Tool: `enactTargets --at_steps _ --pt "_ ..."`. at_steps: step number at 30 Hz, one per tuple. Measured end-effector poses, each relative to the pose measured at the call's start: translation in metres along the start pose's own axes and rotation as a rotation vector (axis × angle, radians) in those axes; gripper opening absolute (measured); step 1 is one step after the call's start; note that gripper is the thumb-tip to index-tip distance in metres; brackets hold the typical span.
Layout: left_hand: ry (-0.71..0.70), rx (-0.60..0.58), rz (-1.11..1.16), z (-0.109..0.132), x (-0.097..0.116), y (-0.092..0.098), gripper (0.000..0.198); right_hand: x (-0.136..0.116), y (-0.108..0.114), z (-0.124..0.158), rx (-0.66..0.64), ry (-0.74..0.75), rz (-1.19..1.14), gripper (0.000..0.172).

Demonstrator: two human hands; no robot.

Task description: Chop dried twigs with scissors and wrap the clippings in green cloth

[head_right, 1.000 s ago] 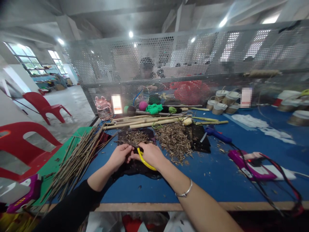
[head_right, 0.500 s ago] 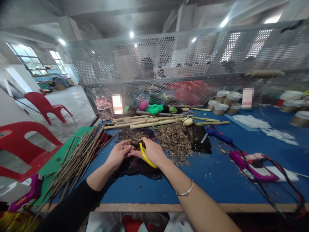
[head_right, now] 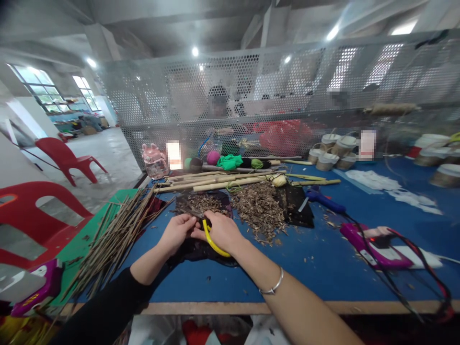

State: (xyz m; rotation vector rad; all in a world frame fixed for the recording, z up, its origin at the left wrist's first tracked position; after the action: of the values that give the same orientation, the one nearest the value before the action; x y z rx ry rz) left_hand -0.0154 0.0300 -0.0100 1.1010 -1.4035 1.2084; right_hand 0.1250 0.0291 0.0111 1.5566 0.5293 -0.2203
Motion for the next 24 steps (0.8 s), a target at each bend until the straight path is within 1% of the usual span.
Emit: enactTargets --at_steps 5,8,11,14,16,19,22,24 --pt "-0.014 -0.008 0.031 -0.002 0.0 -0.001 0.033 0.001 0.0 -0.002 -0.023 -0.052 0.074 0.046" --pt "0.004 0.006 0.026 -0.003 0.0 0.0 0.032 0.003 0.0 -0.004 -0.037 -0.069 0.106 0.045" --pt "0.029 0.045 0.019 -0.003 0.002 0.003 0.03 0.005 0.002 -0.006 0.009 -0.133 0.149 0.051" --pt "0.012 0.095 0.01 -0.004 0.007 0.008 0.03 0.006 0.005 -0.011 0.036 -0.199 0.277 0.061" --pt "-0.021 0.117 0.0 -0.005 0.01 0.01 0.03 0.001 0.007 -0.014 -0.012 -0.163 0.394 0.059" --pt "-0.055 0.13 -0.003 -0.005 0.011 0.011 0.03 -0.012 0.012 -0.02 -0.126 -0.049 0.534 0.051" --pt "-0.068 0.128 -0.007 -0.006 0.009 0.012 0.03 -0.022 0.019 -0.027 -0.29 0.047 0.624 0.04" --pt "-0.082 0.124 -0.016 -0.008 0.007 0.014 0.03 -0.021 0.023 -0.035 -0.402 0.061 0.6 0.032"
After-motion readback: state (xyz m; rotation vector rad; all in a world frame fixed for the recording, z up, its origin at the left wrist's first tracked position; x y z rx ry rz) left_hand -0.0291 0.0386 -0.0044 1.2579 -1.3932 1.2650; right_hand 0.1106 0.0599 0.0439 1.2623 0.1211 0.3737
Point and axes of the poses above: each hand's wrist, its own z-axis away from the middle knuckle, its own y-axis out of the back of the hand, x = y × z, the point moved 3 cm from there along -z, towards the middle knuckle, and after that the axes turned 14 degrees about -y, right-handed, at the moved point
